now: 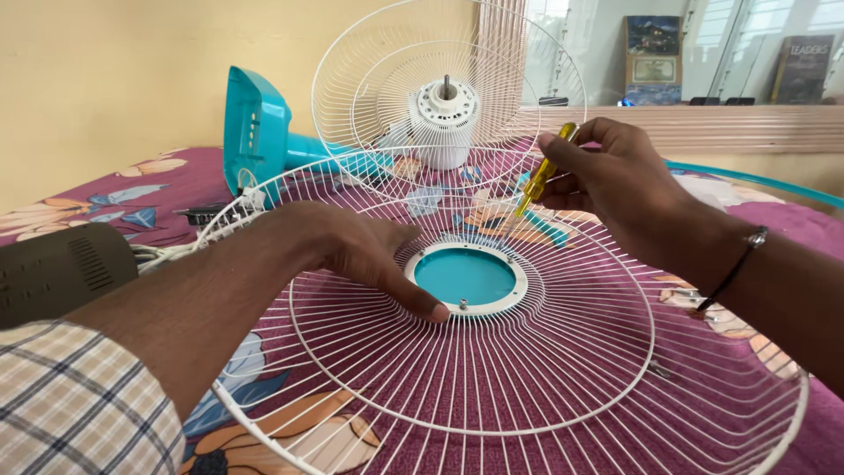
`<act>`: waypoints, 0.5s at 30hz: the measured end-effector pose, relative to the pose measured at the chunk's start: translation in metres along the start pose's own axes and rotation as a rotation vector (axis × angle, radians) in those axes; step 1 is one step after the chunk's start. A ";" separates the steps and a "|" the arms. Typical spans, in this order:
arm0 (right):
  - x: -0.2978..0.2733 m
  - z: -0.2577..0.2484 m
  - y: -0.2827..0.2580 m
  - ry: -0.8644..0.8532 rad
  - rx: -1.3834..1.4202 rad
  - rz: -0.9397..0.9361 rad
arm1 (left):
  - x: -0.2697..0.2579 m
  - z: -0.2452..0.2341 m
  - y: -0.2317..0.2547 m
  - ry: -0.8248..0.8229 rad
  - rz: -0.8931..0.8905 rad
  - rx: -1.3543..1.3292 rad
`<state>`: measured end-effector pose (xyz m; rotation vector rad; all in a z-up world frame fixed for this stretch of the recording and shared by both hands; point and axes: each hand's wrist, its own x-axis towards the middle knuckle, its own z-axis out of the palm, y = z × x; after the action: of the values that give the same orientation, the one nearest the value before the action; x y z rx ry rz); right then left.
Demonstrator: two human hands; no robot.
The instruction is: The person uses a screwdriver to remove screws and detach the internal switch and motor from the back housing of a teal electric fan. They then place the housing aside and begin attaching the front wire cage to the fan blade assembly.
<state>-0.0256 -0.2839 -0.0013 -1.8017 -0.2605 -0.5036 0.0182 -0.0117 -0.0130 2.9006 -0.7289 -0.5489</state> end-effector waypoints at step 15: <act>-0.026 0.011 -0.022 -0.114 -0.121 -0.095 | 0.003 0.011 -0.001 -0.069 -0.023 -0.151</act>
<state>-0.0558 -0.2652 0.0034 -1.9453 -0.4038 -0.4926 0.0172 -0.0126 -0.0240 2.7657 -0.6331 -0.6782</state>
